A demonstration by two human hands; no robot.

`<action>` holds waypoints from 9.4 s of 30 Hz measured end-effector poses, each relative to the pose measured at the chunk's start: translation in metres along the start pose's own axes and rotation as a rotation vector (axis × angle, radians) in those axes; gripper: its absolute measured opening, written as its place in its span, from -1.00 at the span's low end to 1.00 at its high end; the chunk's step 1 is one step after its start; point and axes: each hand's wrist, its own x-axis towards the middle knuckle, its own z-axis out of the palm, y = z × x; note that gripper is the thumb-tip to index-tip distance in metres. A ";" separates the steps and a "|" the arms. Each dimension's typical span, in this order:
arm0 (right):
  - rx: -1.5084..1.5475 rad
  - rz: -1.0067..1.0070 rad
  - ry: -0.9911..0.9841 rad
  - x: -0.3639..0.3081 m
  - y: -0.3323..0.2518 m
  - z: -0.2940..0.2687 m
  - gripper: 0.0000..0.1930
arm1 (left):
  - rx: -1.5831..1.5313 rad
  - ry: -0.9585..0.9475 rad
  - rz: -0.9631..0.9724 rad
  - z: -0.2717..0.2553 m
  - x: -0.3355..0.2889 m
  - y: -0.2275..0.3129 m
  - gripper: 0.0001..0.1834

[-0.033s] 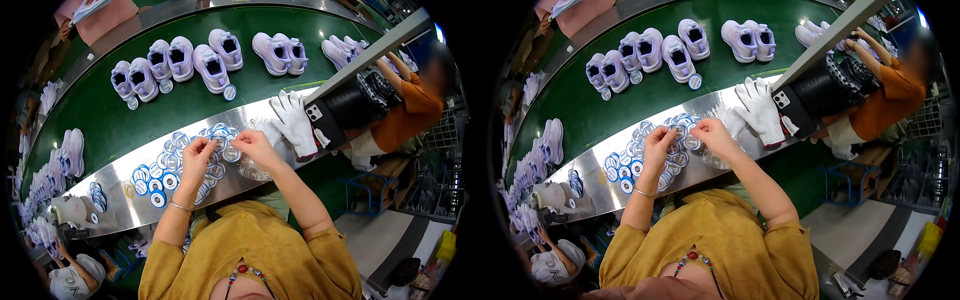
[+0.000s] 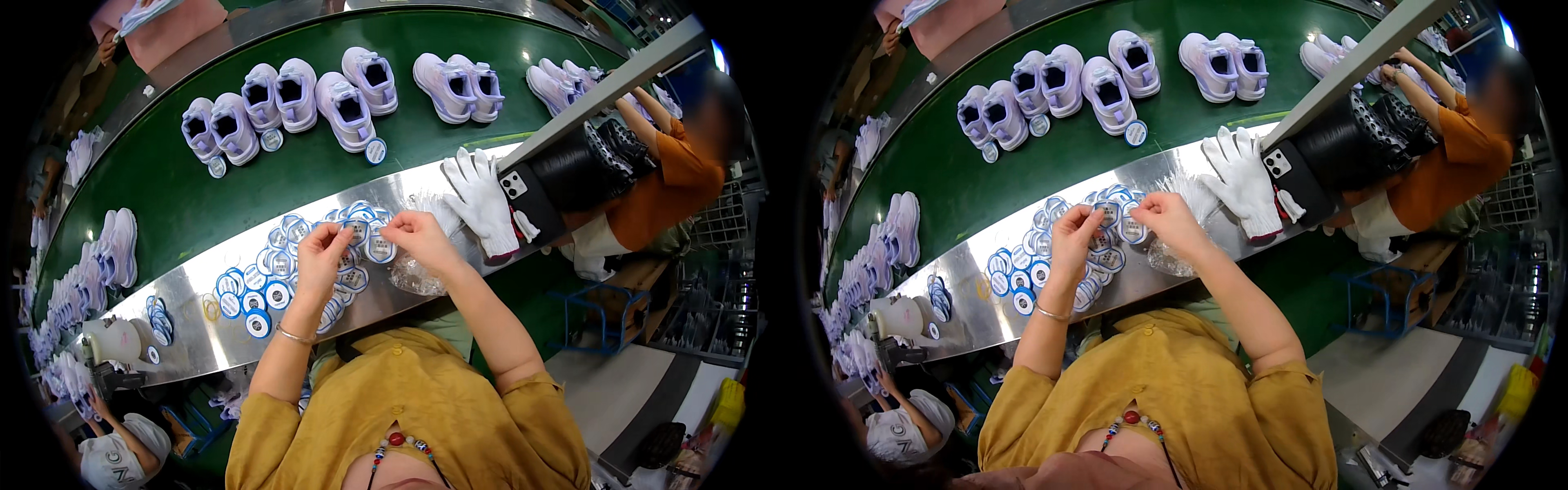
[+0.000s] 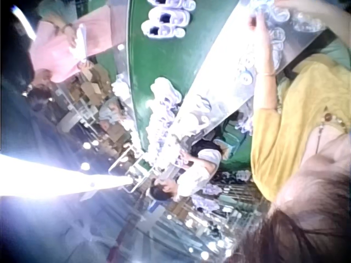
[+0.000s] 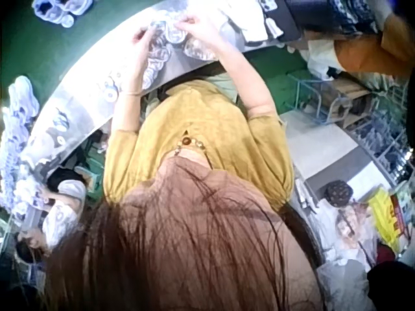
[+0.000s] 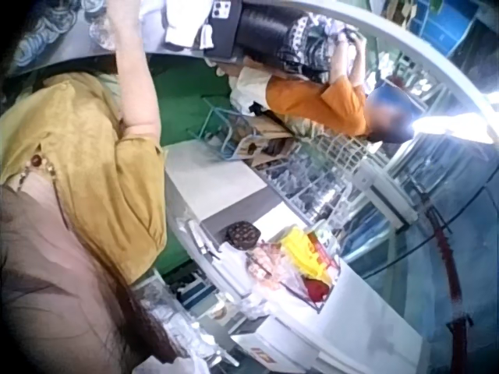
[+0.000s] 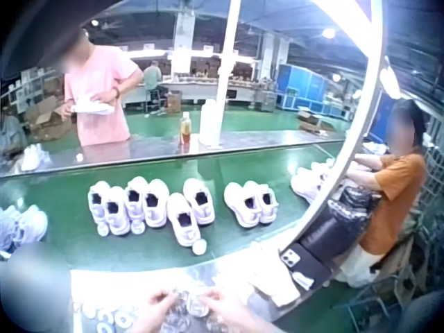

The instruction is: The person applies circular blue and white labels to the tongue of light purple sneakers moving along a green conveyor belt. They pick up each label, peel off the backing, and press it onto the shoe before moving to the next pair.

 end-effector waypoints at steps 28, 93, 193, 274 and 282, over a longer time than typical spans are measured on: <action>-0.964 -0.763 0.040 -0.048 0.000 0.051 -0.97 | -0.328 -0.043 -0.058 -0.005 -0.062 -0.005 -0.87; -0.569 -0.654 0.060 -0.011 -0.027 0.099 -0.92 | 0.309 0.151 0.383 -0.049 -0.055 0.027 -0.87; 0.165 -0.274 -0.055 0.137 -0.055 -0.116 -0.91 | 0.549 -0.223 0.612 0.096 0.177 0.027 -0.62; -0.392 -0.353 0.233 -0.011 0.024 -0.050 -0.88 | 0.650 0.030 0.402 0.091 0.012 -0.031 -0.87; -0.381 -0.350 0.235 -0.012 0.022 -0.050 -0.88 | 0.664 0.015 0.427 0.096 0.011 -0.031 -0.89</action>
